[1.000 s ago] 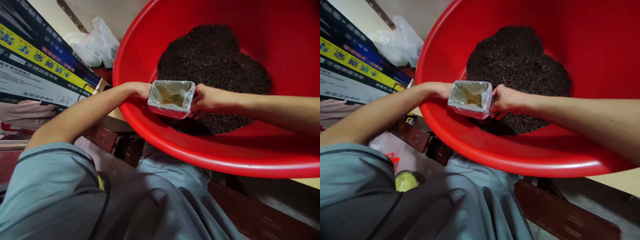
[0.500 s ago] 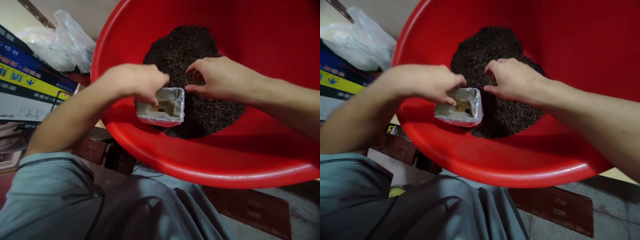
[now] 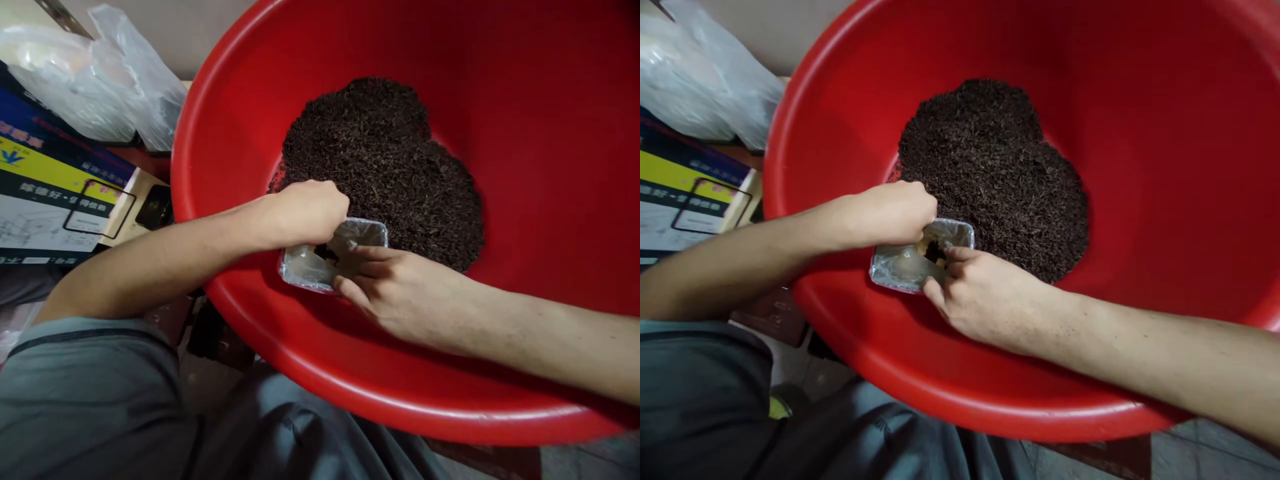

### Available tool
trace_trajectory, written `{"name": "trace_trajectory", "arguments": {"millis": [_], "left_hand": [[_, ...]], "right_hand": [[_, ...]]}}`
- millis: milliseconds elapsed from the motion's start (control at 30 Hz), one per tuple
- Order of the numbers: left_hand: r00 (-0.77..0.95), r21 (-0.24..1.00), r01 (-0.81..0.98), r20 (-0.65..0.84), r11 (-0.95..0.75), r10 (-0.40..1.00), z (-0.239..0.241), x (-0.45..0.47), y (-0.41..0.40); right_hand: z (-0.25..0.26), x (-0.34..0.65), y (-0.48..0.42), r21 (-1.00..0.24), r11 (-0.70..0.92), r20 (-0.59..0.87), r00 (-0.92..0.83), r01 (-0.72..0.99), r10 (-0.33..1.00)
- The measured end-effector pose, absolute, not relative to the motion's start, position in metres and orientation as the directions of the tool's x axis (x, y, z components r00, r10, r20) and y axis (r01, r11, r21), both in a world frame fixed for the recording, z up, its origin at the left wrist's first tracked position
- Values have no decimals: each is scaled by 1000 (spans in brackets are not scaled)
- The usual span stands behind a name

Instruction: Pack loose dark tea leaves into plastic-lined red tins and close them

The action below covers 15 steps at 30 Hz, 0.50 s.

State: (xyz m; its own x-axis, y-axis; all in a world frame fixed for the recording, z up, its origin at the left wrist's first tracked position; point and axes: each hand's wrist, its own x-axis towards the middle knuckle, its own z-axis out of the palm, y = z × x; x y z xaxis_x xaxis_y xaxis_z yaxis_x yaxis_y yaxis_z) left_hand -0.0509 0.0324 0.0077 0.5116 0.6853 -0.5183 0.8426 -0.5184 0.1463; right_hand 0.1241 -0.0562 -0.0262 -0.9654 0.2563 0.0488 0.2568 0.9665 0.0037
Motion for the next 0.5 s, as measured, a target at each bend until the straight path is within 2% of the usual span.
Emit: {"name": "trace_trajectory", "arguments": {"millis": [133,233,267,300,367,400,433,467,500], "left_hand": [[559,171,810,-517,-561,649,10,-52,36],[588,199,745,-647,-637,486,23,-63,54],[603,247,728,-674,-639,427,28,-69,63],[622,300,721,-677,-625,393,33,-76,73],[634,336,754,-597,-565,492,38,-89,94],[604,312,791,-536,-527,589,38,-94,103],[556,279,830,-477,-483,681,37,-98,112],[503,246,864,-442,-439,743,33,-100,120],[452,218,892,-432,-396,780,27,-100,126]], "right_hand": [[-22,129,-43,-44,977,112,-971,207,211],[-6,140,-22,-134,982,293,-941,132,167],[1,146,-12,-157,975,388,-898,155,206],[6,154,-3,-185,954,489,-819,238,299],[11,174,19,-327,792,624,-512,516,591],[9,185,29,-441,622,605,-298,647,739],[4,196,40,-558,434,509,-122,707,852],[-5,207,49,-623,246,339,-27,742,940],[-16,218,58,-624,83,155,19,777,988]]}}
